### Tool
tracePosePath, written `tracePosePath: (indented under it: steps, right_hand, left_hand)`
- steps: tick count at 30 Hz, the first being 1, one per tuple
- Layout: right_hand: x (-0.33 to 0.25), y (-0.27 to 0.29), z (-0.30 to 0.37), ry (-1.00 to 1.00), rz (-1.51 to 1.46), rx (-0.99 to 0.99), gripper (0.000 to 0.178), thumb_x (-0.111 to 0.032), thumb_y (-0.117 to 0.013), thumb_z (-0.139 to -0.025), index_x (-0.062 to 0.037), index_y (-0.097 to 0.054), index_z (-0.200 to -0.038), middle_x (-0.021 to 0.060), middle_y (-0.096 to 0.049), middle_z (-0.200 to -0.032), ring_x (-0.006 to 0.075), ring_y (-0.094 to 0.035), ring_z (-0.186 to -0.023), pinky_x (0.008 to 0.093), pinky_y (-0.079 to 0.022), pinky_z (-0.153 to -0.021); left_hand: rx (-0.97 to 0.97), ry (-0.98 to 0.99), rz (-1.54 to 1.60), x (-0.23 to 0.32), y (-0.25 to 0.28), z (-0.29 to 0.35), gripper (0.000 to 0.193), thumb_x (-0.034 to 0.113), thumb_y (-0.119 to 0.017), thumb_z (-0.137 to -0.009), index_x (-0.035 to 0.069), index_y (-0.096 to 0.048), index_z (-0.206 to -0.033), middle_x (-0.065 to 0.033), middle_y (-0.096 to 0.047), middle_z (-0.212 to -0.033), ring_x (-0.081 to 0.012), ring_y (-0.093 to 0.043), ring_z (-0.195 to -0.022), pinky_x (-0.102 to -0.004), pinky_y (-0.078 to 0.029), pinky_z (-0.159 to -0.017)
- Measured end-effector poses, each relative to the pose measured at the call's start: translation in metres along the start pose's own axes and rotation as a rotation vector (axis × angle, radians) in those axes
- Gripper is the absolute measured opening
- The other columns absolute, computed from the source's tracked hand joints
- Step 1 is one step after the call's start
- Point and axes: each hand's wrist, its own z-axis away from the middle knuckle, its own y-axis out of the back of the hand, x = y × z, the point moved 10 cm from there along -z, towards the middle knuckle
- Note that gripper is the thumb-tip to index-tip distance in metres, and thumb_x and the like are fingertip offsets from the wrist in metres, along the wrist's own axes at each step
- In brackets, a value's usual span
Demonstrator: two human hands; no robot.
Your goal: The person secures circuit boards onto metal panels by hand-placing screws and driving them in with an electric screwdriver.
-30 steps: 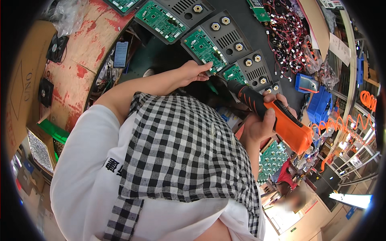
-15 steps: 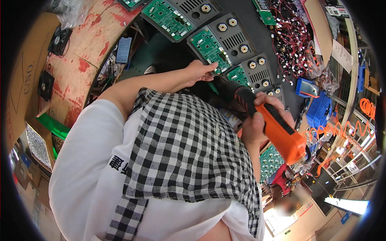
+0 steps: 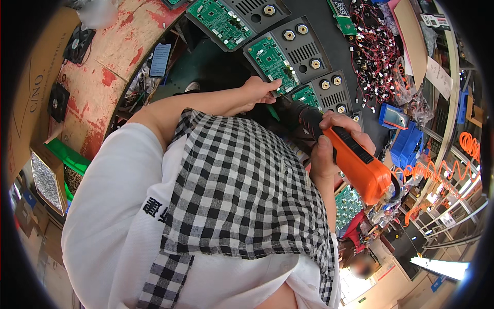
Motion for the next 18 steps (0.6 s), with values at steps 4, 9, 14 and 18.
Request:
tracePosePath:
  steps: [4,9,14,18]
  right_hand:
    - [0.000,-0.005,0.000,0.006,0.018,-0.052,0.049,0.001,-0.060,-0.065,-0.0094,-0.028,-0.100,0.0167,-0.051,-0.088,0.0223,-0.052,-0.068,0.0381,-0.043,-0.067]
    - [-0.001,-0.017,-0.002,0.011,0.059,-0.131,0.044,-0.005,-0.058,-0.070,-0.0096,-0.029,-0.103,0.0149,-0.051,-0.083,0.0212,-0.051,-0.068,0.0415,-0.044,-0.068]
    - [0.004,-0.003,0.002,-0.031,0.050,0.000,0.043,0.001,-0.054,-0.065,-0.0093,-0.030,-0.099,0.0163,-0.051,-0.080,0.0215,-0.051,-0.067,0.0422,-0.043,-0.069]
    - [0.004,0.012,0.004,-0.060,0.064,0.112,0.044,-0.001,-0.057,-0.065,-0.0088,-0.029,-0.099,0.0185,-0.052,-0.081,0.0225,-0.052,-0.068,0.0372,-0.044,-0.068]
  left_hand:
    - [0.018,0.000,0.005,-0.001,0.002,0.000,0.026,0.030,-0.054,-0.079,0.004,-0.055,-0.081,-0.0037,-0.055,-0.074,-0.0107,-0.052,-0.064,-0.0236,-0.046,-0.060]
    - [0.036,0.003,0.027,-0.002,0.003,0.000,0.027,0.029,-0.055,-0.079,0.002,-0.055,-0.080,-0.0049,-0.055,-0.074,-0.0114,-0.052,-0.064,-0.0245,-0.047,-0.061]
    - [0.033,-0.016,0.062,-0.008,0.004,-0.003,0.028,0.028,-0.055,-0.078,0.001,-0.054,-0.081,-0.0066,-0.054,-0.074,-0.0126,-0.052,-0.062,-0.0247,-0.048,-0.059]
    - [0.005,-0.003,-0.004,-0.005,0.004,0.001,0.031,0.031,-0.054,-0.079,0.001,-0.053,-0.083,-0.0063,-0.053,-0.075,-0.0129,-0.052,-0.064,-0.0243,-0.047,-0.060]
